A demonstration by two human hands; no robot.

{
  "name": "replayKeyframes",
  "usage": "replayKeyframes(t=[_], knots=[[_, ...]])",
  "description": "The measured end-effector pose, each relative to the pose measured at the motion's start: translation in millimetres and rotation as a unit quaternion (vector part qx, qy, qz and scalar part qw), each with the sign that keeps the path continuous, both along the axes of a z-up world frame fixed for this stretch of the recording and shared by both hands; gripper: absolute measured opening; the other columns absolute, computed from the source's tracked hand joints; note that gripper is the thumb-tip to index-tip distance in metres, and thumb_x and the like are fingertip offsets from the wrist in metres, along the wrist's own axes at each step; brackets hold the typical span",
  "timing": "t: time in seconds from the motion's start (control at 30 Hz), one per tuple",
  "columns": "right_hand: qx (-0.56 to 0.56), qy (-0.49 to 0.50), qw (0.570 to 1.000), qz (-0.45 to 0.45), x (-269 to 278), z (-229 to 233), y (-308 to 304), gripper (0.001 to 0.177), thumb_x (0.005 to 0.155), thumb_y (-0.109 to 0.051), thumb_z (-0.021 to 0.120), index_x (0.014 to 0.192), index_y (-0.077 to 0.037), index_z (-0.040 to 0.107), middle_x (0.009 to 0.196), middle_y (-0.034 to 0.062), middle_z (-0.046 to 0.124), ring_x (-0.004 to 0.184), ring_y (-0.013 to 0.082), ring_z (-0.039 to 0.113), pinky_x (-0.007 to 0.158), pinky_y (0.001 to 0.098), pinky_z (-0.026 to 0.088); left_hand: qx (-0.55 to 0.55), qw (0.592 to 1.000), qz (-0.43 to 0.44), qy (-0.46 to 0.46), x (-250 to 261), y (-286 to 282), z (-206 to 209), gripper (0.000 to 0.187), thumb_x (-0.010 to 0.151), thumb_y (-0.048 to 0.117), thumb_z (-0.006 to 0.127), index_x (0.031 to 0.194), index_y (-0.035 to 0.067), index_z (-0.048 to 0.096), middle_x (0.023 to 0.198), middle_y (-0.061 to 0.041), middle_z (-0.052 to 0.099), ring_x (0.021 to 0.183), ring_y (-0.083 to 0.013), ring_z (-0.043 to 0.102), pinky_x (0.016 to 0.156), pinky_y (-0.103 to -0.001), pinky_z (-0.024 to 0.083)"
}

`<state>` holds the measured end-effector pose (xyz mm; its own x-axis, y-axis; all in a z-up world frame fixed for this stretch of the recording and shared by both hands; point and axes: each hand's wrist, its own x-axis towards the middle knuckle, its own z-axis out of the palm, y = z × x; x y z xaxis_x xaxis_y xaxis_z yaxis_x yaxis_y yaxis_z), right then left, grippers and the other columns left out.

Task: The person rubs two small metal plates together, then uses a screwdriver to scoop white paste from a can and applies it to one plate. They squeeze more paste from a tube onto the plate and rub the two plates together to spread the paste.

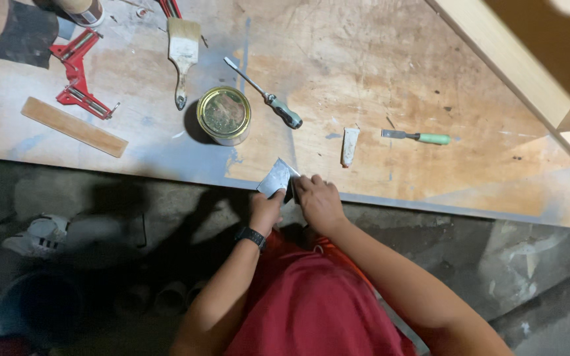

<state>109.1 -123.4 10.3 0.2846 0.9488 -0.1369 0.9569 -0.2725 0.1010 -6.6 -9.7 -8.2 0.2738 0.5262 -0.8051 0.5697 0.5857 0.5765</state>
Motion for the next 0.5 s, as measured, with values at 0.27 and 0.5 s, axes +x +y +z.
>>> replayKeyframes(t=[0.27, 0.5], knots=[[0.038, -0.024, 0.999, 0.006, 1, 25, 40, 0.033, 0.093, -0.015, 0.064, 0.121, -0.018, 0.081, 0.114, -0.0024, 0.069, 0.102, 0.0228, 0.064, 0.063, 0.0369, 0.058, 0.007, 0.999, -0.05, 0.01, -9, 8, -17, 0.066, 0.099, 0.026, 0.074, 0.142, -0.022, 0.058, 0.133, -0.037, 0.067, 0.107, -0.0421, 0.076, 0.068, -0.05, 0.072], [0.029, -0.009, 0.999, -0.038, 3, 2, 64, 0.035, 0.097, -0.017, 0.061, 0.127, -0.018, 0.078, 0.112, -0.0023, 0.068, 0.104, 0.0237, 0.064, 0.061, 0.0384, 0.057, 0.022, 0.996, -0.087, 0.023, -12, 19, 14, 0.061, 0.1, 0.024, 0.068, 0.143, -0.019, 0.058, 0.132, -0.034, 0.069, 0.096, -0.0382, 0.08, 0.064, -0.044, 0.073]])
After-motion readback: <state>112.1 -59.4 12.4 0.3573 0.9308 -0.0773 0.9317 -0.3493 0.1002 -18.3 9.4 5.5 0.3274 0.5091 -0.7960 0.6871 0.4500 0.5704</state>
